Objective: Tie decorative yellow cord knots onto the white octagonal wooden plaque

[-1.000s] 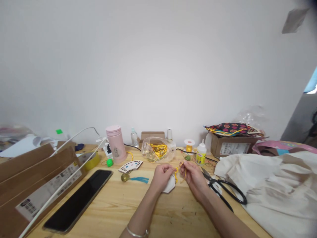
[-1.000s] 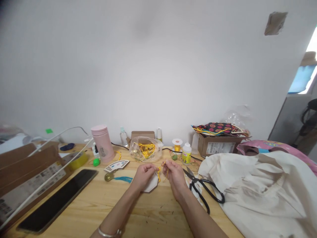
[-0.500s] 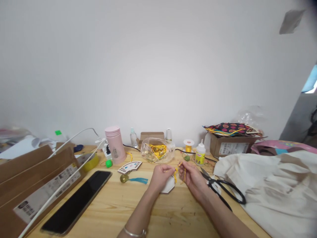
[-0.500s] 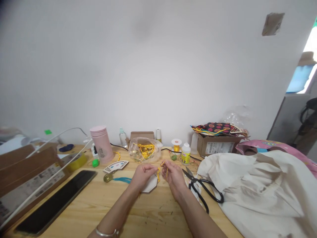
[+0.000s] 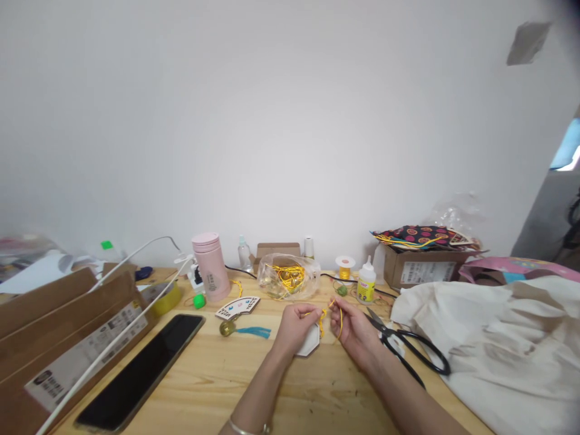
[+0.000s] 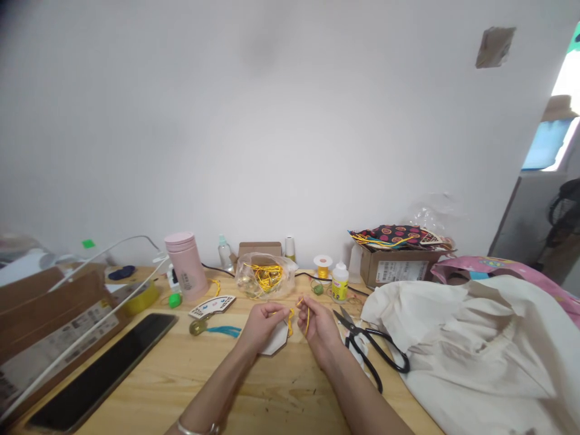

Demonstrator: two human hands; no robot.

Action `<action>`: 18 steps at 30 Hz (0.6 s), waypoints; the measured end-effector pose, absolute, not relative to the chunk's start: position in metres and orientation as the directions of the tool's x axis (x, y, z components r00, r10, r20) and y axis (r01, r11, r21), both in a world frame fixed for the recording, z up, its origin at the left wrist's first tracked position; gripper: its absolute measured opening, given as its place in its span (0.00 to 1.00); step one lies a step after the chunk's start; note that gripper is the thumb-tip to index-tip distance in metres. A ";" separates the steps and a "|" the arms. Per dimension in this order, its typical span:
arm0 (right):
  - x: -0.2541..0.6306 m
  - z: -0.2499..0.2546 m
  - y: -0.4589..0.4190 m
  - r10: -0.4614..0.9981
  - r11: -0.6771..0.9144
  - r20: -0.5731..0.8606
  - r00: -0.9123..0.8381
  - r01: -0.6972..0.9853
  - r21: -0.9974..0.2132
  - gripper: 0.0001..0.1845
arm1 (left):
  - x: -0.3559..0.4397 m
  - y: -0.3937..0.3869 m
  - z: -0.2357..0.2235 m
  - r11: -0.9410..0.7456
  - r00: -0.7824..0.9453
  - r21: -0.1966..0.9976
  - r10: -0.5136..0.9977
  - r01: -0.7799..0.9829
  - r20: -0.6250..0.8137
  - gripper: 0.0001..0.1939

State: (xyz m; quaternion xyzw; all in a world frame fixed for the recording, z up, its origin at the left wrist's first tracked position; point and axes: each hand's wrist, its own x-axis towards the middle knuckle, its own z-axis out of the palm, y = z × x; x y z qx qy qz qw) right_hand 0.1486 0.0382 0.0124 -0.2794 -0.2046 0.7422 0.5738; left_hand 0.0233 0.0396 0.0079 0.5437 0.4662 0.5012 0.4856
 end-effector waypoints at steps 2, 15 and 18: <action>0.150 0.012 0.040 0.953 -0.300 -0.217 -0.210 -0.751 -0.589 0.01 | 0.022 0.039 0.008 -0.055 0.095 0.998 0.994 -0.014 0.056 0.14; 0.148 0.007 0.040 0.966 -0.256 -0.161 -0.201 -0.703 -0.663 0.02 | 0.025 0.036 0.009 -0.123 0.172 0.989 0.979 0.082 0.108 0.12; 0.146 0.007 0.039 0.987 -0.159 -0.103 -0.122 -0.684 -0.712 0.03 | 0.025 0.037 0.004 -0.065 0.189 0.994 0.981 0.089 0.047 0.14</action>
